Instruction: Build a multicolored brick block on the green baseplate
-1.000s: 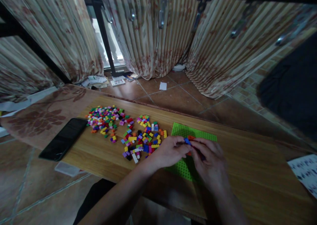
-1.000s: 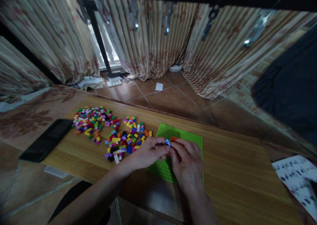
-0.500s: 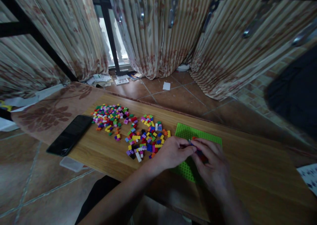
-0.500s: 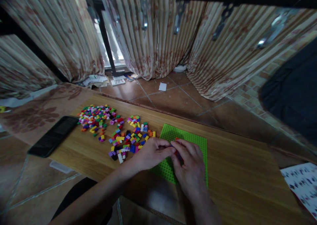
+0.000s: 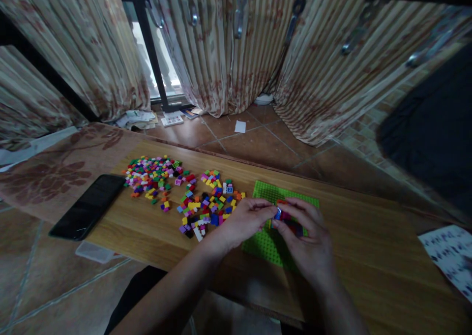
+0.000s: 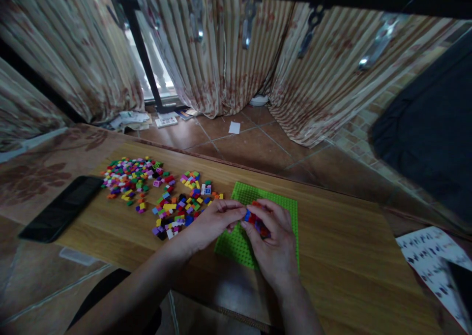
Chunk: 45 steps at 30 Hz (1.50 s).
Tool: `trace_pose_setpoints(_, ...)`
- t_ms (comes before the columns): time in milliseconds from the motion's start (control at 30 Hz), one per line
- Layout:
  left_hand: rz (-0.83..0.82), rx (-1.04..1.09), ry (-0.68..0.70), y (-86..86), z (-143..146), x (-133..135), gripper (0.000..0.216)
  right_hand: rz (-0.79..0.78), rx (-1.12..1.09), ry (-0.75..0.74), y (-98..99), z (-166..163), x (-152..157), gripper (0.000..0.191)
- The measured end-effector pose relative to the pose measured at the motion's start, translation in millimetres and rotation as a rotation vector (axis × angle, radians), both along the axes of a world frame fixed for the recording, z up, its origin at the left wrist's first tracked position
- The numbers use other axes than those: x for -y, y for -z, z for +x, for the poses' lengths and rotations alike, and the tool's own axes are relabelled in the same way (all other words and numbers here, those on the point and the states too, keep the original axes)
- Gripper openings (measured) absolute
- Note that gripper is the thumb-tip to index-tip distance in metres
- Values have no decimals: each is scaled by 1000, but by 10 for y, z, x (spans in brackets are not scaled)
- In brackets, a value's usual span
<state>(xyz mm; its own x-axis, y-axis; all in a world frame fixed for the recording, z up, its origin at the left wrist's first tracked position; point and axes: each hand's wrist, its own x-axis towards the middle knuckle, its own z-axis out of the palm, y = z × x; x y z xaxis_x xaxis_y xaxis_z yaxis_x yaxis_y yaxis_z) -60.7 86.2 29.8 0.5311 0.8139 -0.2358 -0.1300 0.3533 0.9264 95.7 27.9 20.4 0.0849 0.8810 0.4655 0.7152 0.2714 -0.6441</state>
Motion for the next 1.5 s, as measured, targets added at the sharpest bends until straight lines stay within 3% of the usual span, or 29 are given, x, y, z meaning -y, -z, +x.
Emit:
trace_pose_setpoints(367,165,-95,12,89,25,-11,34,12,130,-3,7,54,-4,25)
trace_pose_setpoints(567,352,-238,-55,154,14,-48,27,-11,170,87,67,124,-42,28)
trace_pose_setpoints(733,455,-307,-14,150,16,-21,28,-15,233,92,106,156,-51,31)
trace_pose_setpoints(1100,501,-381,23,82,24,25,30,-64,183,117,56,134,-29,31)
trace_pose_setpoints(1267,524,-373,33,103,25,18,29,5,110,104,51,125,-26,21)
trace_pose_setpoints(1500,528,-401,18,90,25,31,31,21,149,118,87,130,-31,22)
